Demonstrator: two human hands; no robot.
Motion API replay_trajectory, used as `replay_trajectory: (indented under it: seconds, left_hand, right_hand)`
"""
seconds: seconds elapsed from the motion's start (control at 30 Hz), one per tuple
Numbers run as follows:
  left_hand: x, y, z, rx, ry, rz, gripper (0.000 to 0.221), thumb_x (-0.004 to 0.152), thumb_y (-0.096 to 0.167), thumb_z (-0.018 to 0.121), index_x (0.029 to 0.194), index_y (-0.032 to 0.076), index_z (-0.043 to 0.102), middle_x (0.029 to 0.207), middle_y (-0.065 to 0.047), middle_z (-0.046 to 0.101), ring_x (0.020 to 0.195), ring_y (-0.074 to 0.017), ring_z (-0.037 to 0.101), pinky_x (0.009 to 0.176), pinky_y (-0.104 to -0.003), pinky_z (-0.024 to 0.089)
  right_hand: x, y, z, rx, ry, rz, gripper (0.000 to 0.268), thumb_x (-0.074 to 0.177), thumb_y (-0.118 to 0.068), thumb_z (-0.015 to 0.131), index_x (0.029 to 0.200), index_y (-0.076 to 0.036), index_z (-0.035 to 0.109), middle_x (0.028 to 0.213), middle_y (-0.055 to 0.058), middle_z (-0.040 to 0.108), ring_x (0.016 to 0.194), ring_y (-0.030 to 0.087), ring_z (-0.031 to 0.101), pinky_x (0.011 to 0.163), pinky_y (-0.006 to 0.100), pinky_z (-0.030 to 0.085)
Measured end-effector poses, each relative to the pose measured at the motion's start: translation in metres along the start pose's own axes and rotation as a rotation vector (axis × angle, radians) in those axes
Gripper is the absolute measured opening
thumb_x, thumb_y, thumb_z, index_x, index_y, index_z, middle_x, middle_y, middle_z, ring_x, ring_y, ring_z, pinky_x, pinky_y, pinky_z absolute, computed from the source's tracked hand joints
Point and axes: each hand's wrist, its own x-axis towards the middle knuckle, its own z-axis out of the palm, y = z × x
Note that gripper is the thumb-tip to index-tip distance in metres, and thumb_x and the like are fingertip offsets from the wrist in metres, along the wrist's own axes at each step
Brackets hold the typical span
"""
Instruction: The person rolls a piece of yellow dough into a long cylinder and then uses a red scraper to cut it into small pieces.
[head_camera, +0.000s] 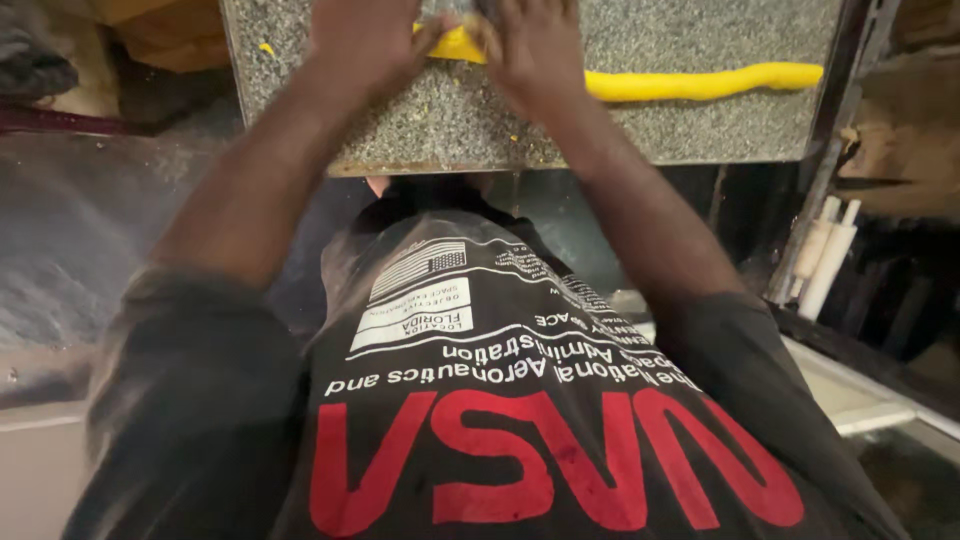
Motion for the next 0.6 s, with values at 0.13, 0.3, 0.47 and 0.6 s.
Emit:
replay_trajectory:
  seconds: [0.13, 0.3, 0.47, 0.6]
  left_hand:
    - [-0.066, -0.017, 0.042, 0.188, 0.224, 0.330, 0.074, 0.104, 0.061, 0.048, 0.162, 0.014, 0.044, 0.169, -0.020, 0.032, 0.156, -0.0416, 0.020, 0.122, -0.063, 0.016]
    - [-0.121, -0.007, 0.070, 0.082, 0.098, 0.159, 0.086, 0.096, 0.069, 0.047, 0.164, 0.018, 0.033, 0.168, -0.018, 0.025, 0.156, -0.0442, 0.009, 0.122, -0.068, 0.003]
    - [-0.039, -0.016, 0.052, 0.216, 0.240, -0.009, 0.076, 0.102, 0.058, 0.054, 0.164, 0.017, 0.037, 0.165, -0.028, 0.032, 0.151, -0.0518, 0.016, 0.116, -0.071, 0.006]
    - [-0.014, -0.017, 0.019, 0.004, 0.111, -0.174, 0.064, 0.121, 0.060, 0.046, 0.161, 0.010, 0.041, 0.162, -0.021, 0.043, 0.157, -0.0416, 0.030, 0.130, -0.064, 0.015]
  right_hand:
    - [-0.069, -0.013, 0.046, -0.049, 0.206, -0.254, 0.071, 0.108, -0.047, 0.055, 0.161, -0.004, 0.038, 0.167, 0.024, 0.029, 0.155, 0.040, 0.019, 0.122, 0.062, 0.005]
    - [-0.119, -0.016, 0.059, -0.051, 0.168, -0.309, 0.075, 0.107, -0.055, 0.056, 0.163, -0.009, 0.038, 0.172, 0.015, 0.026, 0.161, 0.036, 0.019, 0.126, 0.066, -0.001]
    - [-0.030, -0.005, 0.032, -0.065, 0.344, -0.253, 0.070, 0.105, -0.042, 0.064, 0.161, -0.009, 0.040, 0.162, 0.019, 0.037, 0.150, 0.041, 0.030, 0.118, 0.069, 0.011]
    - [0.011, -0.003, 0.008, 0.089, -0.014, 0.020, 0.055, 0.115, -0.058, 0.050, 0.157, -0.021, 0.049, 0.152, 0.005, 0.056, 0.140, 0.027, 0.050, 0.117, 0.050, 0.036]
